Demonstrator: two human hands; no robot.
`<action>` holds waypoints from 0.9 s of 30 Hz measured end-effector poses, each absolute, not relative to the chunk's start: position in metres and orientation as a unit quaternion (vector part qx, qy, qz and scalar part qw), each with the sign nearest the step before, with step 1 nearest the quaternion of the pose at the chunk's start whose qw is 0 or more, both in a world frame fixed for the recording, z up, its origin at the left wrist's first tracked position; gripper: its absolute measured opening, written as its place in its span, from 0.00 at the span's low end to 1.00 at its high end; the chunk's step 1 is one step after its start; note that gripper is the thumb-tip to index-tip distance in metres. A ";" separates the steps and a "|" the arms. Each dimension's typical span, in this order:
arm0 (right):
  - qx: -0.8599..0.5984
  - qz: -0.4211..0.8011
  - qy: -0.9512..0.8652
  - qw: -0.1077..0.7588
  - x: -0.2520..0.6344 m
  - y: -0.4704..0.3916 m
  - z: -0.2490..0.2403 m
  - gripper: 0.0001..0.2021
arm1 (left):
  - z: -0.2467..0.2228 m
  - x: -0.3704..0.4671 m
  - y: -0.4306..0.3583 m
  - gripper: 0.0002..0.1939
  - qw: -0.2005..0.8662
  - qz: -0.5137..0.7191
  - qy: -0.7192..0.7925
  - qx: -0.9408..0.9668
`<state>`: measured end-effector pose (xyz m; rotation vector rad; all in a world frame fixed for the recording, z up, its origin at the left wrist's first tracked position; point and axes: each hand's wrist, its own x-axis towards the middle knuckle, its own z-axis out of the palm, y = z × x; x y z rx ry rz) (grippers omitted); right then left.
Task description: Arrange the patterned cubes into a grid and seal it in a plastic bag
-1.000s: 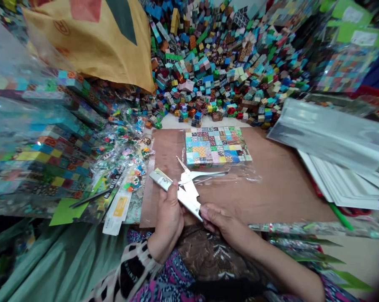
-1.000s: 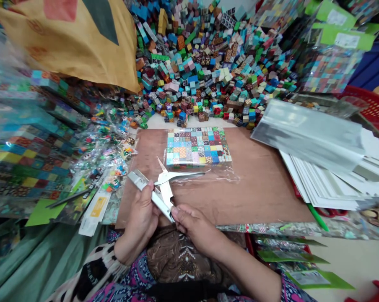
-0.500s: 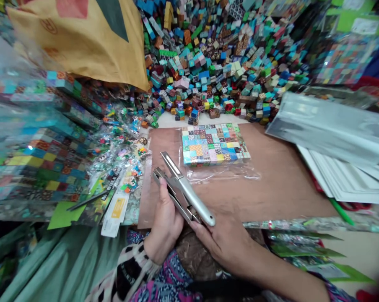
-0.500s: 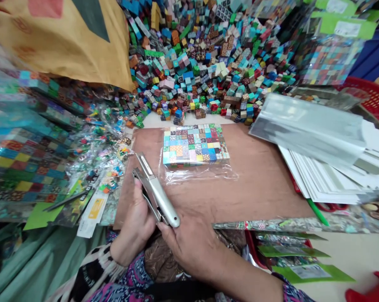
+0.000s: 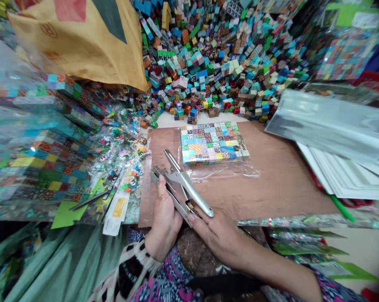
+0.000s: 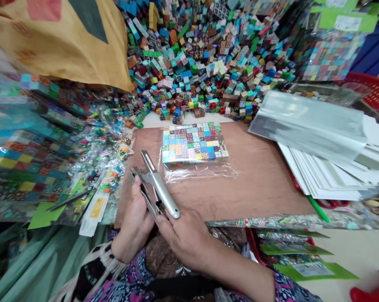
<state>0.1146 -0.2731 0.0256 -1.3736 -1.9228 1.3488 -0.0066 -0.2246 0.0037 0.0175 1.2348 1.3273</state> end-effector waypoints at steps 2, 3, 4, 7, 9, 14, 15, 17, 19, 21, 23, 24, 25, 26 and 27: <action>-0.501 0.496 -0.676 0.214 0.113 -0.273 0.024 0.19 | 0.004 -0.007 -0.223 0.18 0.608 0.582 0.539 0.006; -0.506 0.492 -0.676 0.214 0.112 -0.273 0.023 0.19 | 0.005 -0.007 -0.222 0.18 0.603 0.588 0.539 0.007; -0.511 0.480 -0.682 0.210 0.112 -0.273 0.022 0.20 | 0.005 -0.007 -0.221 0.17 0.599 0.593 0.538 0.010; -0.513 0.416 -0.726 0.191 0.112 -0.273 0.019 0.21 | 0.005 -0.006 -0.221 0.17 0.588 0.616 0.524 0.025; -0.507 0.383 -0.750 0.182 0.112 -0.272 0.019 0.22 | 0.005 -0.006 -0.220 0.17 0.587 0.623 0.516 0.035; -0.492 0.412 -0.736 0.217 0.113 -0.271 0.018 0.21 | 0.005 -0.006 -0.219 0.18 0.586 0.615 0.526 0.035; -0.492 0.432 -0.721 0.228 0.112 -0.271 0.017 0.21 | 0.005 -0.006 -0.218 0.18 0.584 0.614 0.531 0.028; -0.493 0.466 -0.691 0.249 0.111 -0.272 0.017 0.18 | 0.005 -0.006 -0.217 0.17 0.583 0.604 0.543 0.016; -0.497 0.476 -0.677 0.260 0.111 -0.273 0.016 0.17 | 0.006 -0.006 -0.217 0.18 0.587 0.594 0.550 0.016; -0.503 0.457 -0.688 0.253 0.110 -0.273 0.017 0.16 | 0.006 -0.006 -0.217 0.18 0.588 0.595 0.547 0.027; -0.507 0.415 -0.719 0.232 0.111 -0.273 0.018 0.16 | 0.006 -0.006 -0.218 0.18 0.589 0.602 0.538 0.037; -0.507 0.393 -0.734 0.221 0.111 -0.273 0.018 0.16 | 0.006 -0.006 -0.218 0.18 0.590 0.603 0.535 0.040; -0.507 0.376 -0.746 0.213 0.111 -0.273 0.018 0.16 | 0.006 -0.006 -0.219 0.19 0.590 0.603 0.535 0.043; -0.506 0.367 -0.751 0.211 0.111 -0.273 0.018 0.17 | 0.006 -0.006 -0.218 0.19 0.589 0.602 0.538 0.045; -0.505 0.368 -0.750 0.216 0.112 -0.273 0.017 0.17 | 0.006 -0.006 -0.218 0.19 0.588 0.599 0.541 0.047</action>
